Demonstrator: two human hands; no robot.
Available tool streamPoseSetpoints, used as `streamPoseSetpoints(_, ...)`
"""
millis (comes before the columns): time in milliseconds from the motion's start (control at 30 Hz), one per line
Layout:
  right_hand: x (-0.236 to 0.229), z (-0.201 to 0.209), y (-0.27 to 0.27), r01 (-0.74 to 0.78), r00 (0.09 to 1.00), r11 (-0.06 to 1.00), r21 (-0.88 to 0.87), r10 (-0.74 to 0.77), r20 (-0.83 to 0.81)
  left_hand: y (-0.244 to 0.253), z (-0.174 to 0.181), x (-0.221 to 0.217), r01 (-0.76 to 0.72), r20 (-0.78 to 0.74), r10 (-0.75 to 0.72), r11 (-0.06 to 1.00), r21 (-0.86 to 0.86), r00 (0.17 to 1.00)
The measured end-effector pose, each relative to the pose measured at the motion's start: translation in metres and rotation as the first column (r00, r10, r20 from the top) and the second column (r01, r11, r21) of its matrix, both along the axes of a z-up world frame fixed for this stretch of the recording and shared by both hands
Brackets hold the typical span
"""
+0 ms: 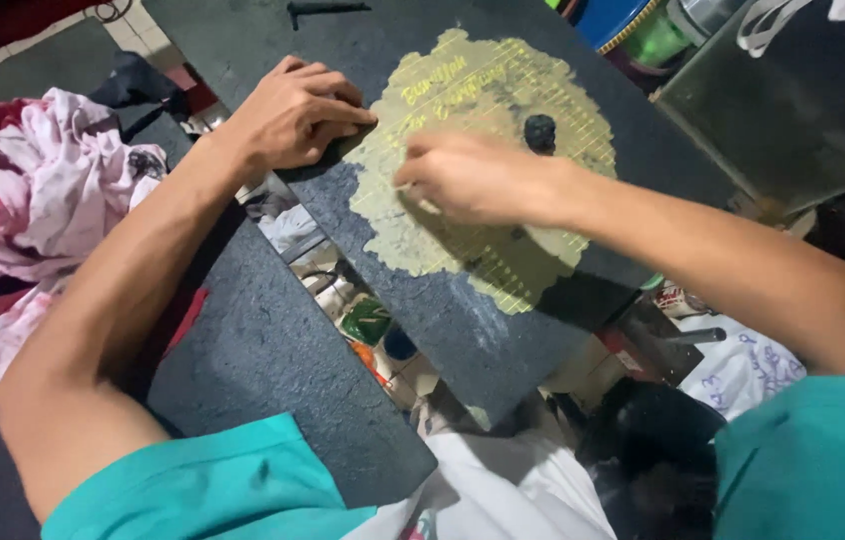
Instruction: Weeding a vinyl stencil by picking out small pieces of excess material using a tool and adhesive putty.
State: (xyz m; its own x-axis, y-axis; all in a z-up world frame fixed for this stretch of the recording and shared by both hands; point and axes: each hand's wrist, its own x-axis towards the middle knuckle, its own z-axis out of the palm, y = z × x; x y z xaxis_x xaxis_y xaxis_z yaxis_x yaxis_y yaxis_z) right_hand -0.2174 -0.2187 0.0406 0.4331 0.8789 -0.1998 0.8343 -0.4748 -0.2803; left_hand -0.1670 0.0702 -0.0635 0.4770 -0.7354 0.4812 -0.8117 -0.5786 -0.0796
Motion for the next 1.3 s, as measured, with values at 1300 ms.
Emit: streamPoseSetpoints(1300, 0.011, -0.079, 0.015, -0.462, 0.887, 0.754, 0.467, 0.379, 0.265, -0.038, 0.073, -0.078, -0.074, -0.737, -0.061, 0.986, -0.148, 0.673)
